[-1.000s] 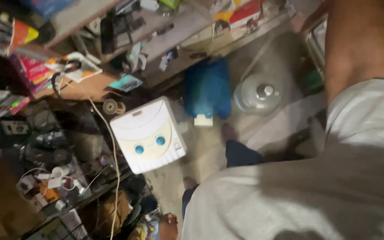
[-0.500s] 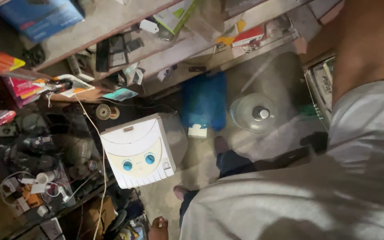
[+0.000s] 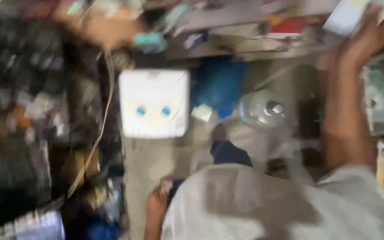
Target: The person tests a small feature phone by pressing buttons and using a probe on its ports. Then they unwrap a smartphone secured with rubber bands, remove the bands, and place the phone on the table.
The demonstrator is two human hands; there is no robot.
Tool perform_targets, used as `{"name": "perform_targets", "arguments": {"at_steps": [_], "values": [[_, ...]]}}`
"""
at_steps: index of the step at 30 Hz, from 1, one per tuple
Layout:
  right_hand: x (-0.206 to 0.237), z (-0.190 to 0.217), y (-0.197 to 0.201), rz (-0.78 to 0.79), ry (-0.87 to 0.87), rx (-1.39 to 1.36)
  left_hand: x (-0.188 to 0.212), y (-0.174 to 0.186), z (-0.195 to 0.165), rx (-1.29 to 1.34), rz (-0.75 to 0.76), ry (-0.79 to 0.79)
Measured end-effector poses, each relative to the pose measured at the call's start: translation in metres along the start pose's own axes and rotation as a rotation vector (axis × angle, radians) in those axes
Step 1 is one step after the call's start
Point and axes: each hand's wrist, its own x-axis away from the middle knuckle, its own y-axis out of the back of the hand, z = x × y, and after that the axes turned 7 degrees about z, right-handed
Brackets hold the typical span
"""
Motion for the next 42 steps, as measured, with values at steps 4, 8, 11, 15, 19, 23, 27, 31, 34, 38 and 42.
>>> {"name": "perform_targets", "arguments": {"at_steps": [4, 8, 11, 15, 19, 23, 27, 31, 34, 38, 42], "values": [[0.257, 0.012, -0.1, 0.689, -0.499, -0.414, 0.041, 0.024, 0.069, 0.066, -0.172, -0.276], [0.519, 0.058, -0.202, 1.264, -0.993, -0.368, 0.116, 0.053, 0.149, 0.554, -0.37, -0.08], [0.685, 0.102, -0.264, 1.713, -1.135, -0.319, 0.171, 0.081, 0.211, 0.842, -0.614, -0.125], [0.84, 0.157, -0.308, 2.145, -1.42, -0.289, 0.249, 0.093, 0.291, 0.869, -0.928, 0.08], [0.962, 0.194, -0.343, 2.483, -1.436, -0.162, 0.302, 0.076, 0.334, 1.032, -1.148, 0.324], [1.067, 0.227, -0.346, 2.744, -1.307, -0.076, 0.354, 0.058, 0.342, 1.085, -1.3, 0.559], [1.154, 0.243, -0.357, 2.763, -1.498, -0.11, 0.39, 0.046, 0.341, 1.071, -1.25, 0.914], [1.22, 0.262, -0.373, 2.811, -1.491, 0.081, 0.403, 0.037, 0.334, 0.989, -0.653, 1.315], [1.268, 0.282, -0.387, 2.932, -1.433, 0.083, 0.399, 0.039, 0.335, 1.021, -0.772, 1.444], [1.3, 0.299, -0.394, 2.951, -1.4, 0.284, 0.403, 0.058, 0.34, 1.065, -0.993, 1.433], [1.32, 0.306, -0.401, 3.019, -1.488, 0.212, 0.431, 0.092, 0.36, 0.815, -0.859, 1.606]]}}
